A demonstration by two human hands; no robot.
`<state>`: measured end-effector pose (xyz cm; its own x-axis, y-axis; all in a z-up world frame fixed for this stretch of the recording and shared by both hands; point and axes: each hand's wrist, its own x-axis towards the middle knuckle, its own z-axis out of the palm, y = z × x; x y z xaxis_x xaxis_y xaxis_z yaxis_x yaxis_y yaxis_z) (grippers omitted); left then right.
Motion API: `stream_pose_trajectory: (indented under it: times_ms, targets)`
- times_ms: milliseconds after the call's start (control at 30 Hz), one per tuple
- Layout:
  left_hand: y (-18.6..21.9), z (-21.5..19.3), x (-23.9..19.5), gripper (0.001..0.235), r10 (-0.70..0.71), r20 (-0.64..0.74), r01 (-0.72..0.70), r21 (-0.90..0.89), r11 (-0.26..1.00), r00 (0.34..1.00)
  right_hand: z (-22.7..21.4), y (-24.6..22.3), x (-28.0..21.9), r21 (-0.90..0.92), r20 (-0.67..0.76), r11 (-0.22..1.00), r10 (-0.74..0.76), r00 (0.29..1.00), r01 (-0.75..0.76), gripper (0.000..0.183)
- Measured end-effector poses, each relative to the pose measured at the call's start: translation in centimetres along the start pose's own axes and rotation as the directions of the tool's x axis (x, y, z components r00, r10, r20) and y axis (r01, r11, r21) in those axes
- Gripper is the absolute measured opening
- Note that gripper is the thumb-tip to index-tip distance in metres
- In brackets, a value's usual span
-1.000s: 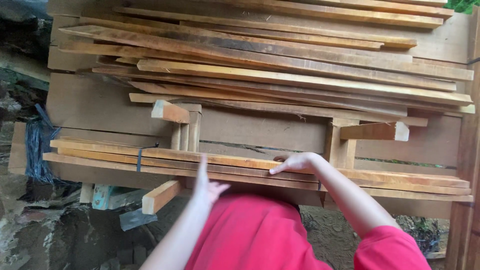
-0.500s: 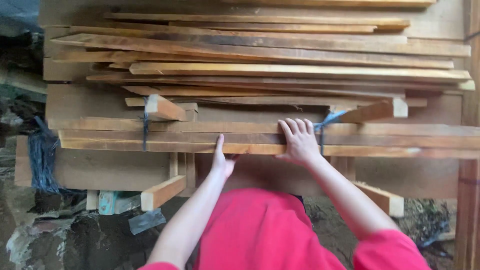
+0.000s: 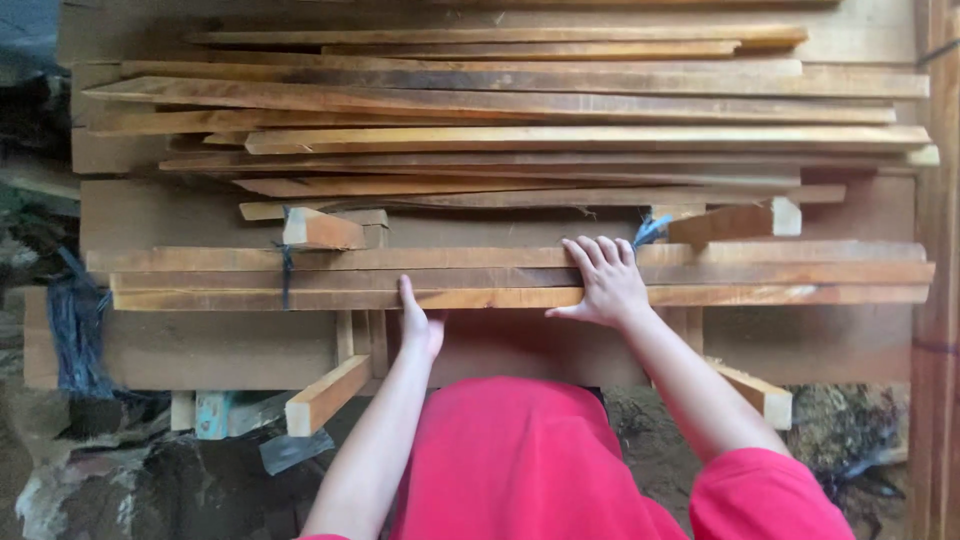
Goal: The person aligns several wooden planks on a workbench, then uses black plastic straps to tie them into a bundle. They wrap the straps around the planks, pull them tight, and secure them with knots. The person repeats this process for another set of planks and moves the finished bundles aside.
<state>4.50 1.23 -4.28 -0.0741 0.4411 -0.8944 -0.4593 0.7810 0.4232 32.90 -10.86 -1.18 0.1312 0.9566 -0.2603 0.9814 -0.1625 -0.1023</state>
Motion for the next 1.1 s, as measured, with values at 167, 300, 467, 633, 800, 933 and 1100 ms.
stream_pose_trajectory:
  times_ms: [167, 300, 467, 633, 800, 933, 1100]
  targets:
    - [0.4, 0.7, -1.3, 0.111, 0.031, -0.009, -0.03, 0.069, 0.997, 0.999, 1.1, 0.9, 1.2, 0.046, -0.066, 0.999, -0.008, 0.998, 0.011, 0.107]
    - [-0.7, 0.0, 0.5, 0.112, 0.051, -0.084, -0.044, 0.079, 0.996, 0.995, 3.6, 1.5, 1.3, 0.01, -0.18, 1.0, -0.004, 0.984, 0.006, 0.079]
    - [-0.5, 0.0, 0.4, 0.106, 0.061, -0.092, -0.059, 0.024, 0.998, 0.994, 2.7, 0.1, 0.3, -0.004, -0.179, 0.996, -0.085, 0.98, 0.086, 0.105]
    - [-0.2, 0.4, -0.6, 0.108, 0.05, -0.09, -0.046, 0.04, 0.998, 0.995, 2.3, 0.1, 0.1, -0.017, -0.149, 0.991, -0.132, 0.98, 0.131, 0.121]
    - [-1.2, -1.0, 1.9, 0.104, 0.061, -0.089, -0.059, 0.024, 0.998, 0.994, 0.6, -0.3, 1.1, -0.007, -0.009, 0.997, -0.075, 0.997, 0.075, 0.125]
    - [-0.9, -1.1, 1.6, 0.104, 0.061, -0.07, -0.057, 0.056, 0.997, 0.996, 2.7, 0.7, 2.2, -0.094, -0.032, 0.987, -0.131, 0.991, 0.128, 0.128]
    - [-0.7, -0.5, 1.0, 0.104, 0.086, -0.082, -0.084, 0.03, 0.996, 0.993, 2.7, 1.1, 2.2, -0.049, -0.096, 0.981, -0.192, 0.977, 0.188, 0.126]
